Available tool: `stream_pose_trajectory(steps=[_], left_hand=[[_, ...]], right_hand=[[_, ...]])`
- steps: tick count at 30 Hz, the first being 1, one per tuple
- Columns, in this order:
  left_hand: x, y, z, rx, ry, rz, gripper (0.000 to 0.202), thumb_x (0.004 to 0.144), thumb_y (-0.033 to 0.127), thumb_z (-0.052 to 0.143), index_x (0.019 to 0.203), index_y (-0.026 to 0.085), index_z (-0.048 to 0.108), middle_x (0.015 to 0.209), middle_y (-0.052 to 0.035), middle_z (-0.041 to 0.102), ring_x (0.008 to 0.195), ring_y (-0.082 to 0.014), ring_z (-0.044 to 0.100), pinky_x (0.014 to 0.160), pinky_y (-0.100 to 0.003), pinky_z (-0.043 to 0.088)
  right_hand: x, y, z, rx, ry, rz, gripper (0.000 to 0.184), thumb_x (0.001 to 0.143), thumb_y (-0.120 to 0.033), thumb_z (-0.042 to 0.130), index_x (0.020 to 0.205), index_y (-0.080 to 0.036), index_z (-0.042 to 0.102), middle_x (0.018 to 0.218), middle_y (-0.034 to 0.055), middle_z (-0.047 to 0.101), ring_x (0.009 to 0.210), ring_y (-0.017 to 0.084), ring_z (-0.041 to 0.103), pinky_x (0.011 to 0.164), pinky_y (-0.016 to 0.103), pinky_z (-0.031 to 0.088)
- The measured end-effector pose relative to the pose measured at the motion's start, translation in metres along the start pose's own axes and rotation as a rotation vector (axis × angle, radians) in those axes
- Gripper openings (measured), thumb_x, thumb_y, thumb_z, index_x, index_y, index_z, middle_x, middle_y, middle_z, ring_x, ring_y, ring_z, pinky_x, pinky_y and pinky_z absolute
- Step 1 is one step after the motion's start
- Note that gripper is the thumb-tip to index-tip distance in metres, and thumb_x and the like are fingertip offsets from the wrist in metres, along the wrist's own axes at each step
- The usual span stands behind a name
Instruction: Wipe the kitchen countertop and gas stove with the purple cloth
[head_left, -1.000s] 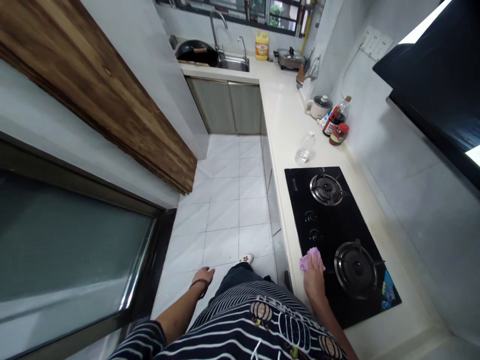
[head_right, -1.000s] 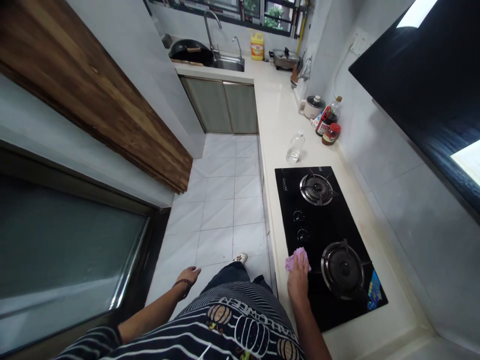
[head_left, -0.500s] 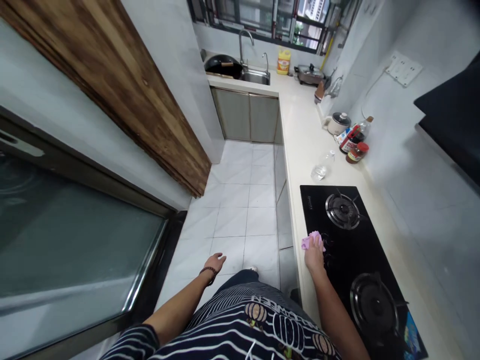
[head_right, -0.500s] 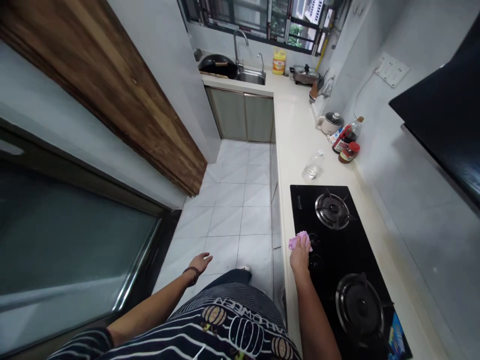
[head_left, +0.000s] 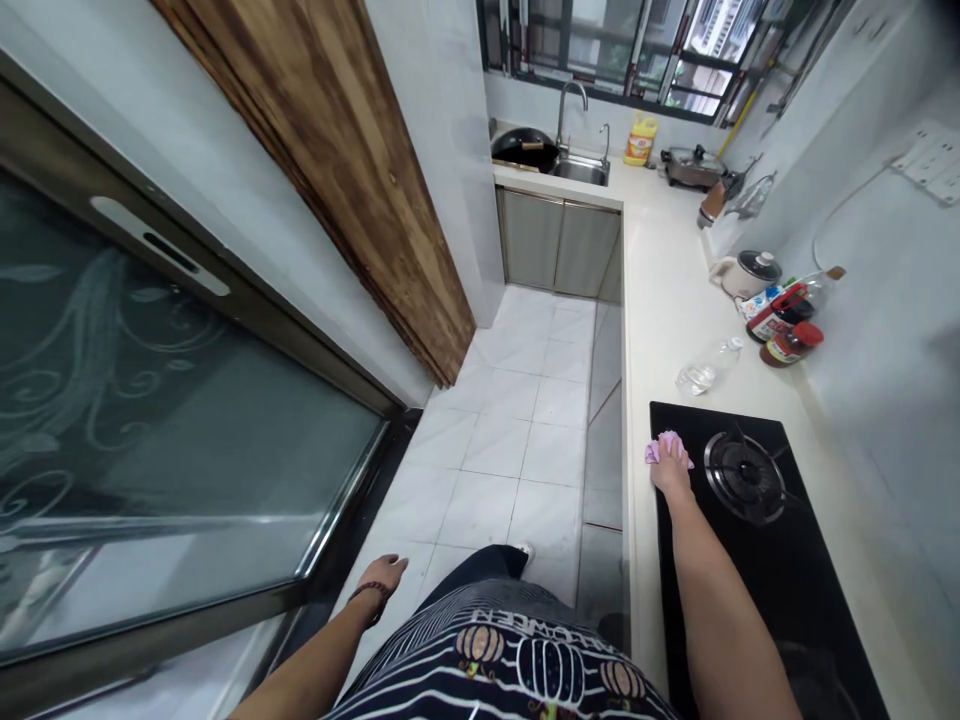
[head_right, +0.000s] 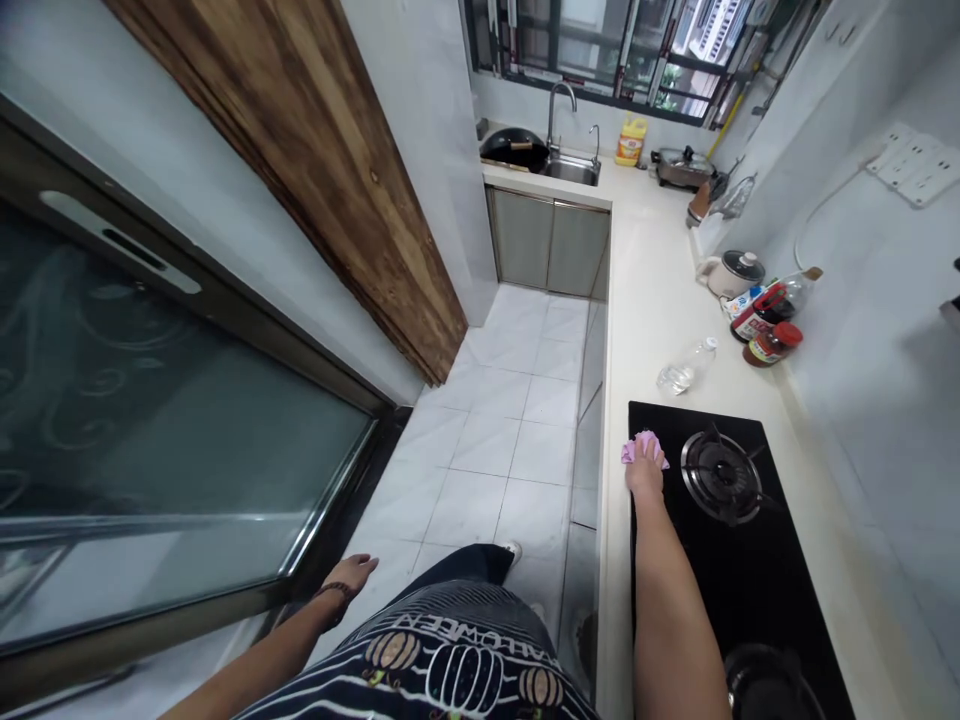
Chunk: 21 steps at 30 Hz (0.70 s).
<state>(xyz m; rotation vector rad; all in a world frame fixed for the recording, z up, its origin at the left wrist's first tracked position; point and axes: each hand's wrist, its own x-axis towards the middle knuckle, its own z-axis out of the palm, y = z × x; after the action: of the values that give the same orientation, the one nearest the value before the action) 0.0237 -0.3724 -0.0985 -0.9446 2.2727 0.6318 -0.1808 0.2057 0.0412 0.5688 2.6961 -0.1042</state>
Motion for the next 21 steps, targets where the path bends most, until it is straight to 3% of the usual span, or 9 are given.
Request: stream_pose_trajectory(steps=[5,8,12,17,21], left_hand=[[0.004,0.033,0.013,-0.015,-0.079,0.071,0.042,0.083,0.047,0.074,0.113,0.019,0.085,0.124,-0.0177,0.088,0.125,-0.0389,0.081,0.108,-0.045,0.064],[0.009,0.064,0.019,-0.036,-0.105,0.133,0.044,0.083,0.048,0.075,0.113,0.017,0.084,0.125,-0.0193,0.087,0.127,-0.0386,0.080,0.108,-0.044,0.063],[0.013,0.104,0.029,-0.049,-0.135,0.207,0.040,0.085,0.044,0.075,0.113,0.016,0.084,0.127,-0.0201,0.086,0.129,-0.0368,0.079,0.108,-0.041,0.062],[0.004,0.140,0.048,-0.048,-0.168,0.265,0.039,0.086,0.038,0.075,0.115,0.015,0.084,0.132,-0.0209,0.085,0.132,-0.0357,0.078,0.109,-0.039,0.061],[-0.012,0.147,0.062,-0.060,-0.187,0.300,0.040,0.084,0.044,0.079,0.112,0.016,0.085,0.128,-0.0204,0.086,0.128,-0.0359,0.080,0.107,-0.039,0.062]], right_hand=[[-0.041,-0.001,0.019,-0.011,0.035,-0.039,0.083,0.097,-0.011,0.045,0.179,-0.021,0.036,0.192,0.0127,0.026,0.174,0.034,0.027,0.132,0.041,0.037],[-0.084,0.004,0.038,-0.031,0.068,-0.056,0.081,0.096,-0.007,0.040,0.175,-0.023,0.046,0.191,0.0073,0.032,0.175,0.032,0.028,0.135,0.042,0.036],[-0.150,0.022,0.068,-0.037,0.078,-0.025,0.079,0.099,-0.006,0.027,0.173,-0.022,0.049,0.189,0.0080,0.033,0.176,0.031,0.029,0.137,0.048,0.039],[-0.246,0.056,0.118,-0.045,0.140,-0.053,0.069,0.105,-0.023,0.031,0.170,-0.024,0.054,0.186,0.0066,0.037,0.175,0.033,0.033,0.143,0.060,0.030],[-0.322,0.088,0.151,0.142,0.141,-0.047,0.058,0.107,-0.040,0.040,0.158,-0.039,0.068,0.171,0.0007,0.059,0.166,0.033,0.048,0.141,0.061,0.037]])
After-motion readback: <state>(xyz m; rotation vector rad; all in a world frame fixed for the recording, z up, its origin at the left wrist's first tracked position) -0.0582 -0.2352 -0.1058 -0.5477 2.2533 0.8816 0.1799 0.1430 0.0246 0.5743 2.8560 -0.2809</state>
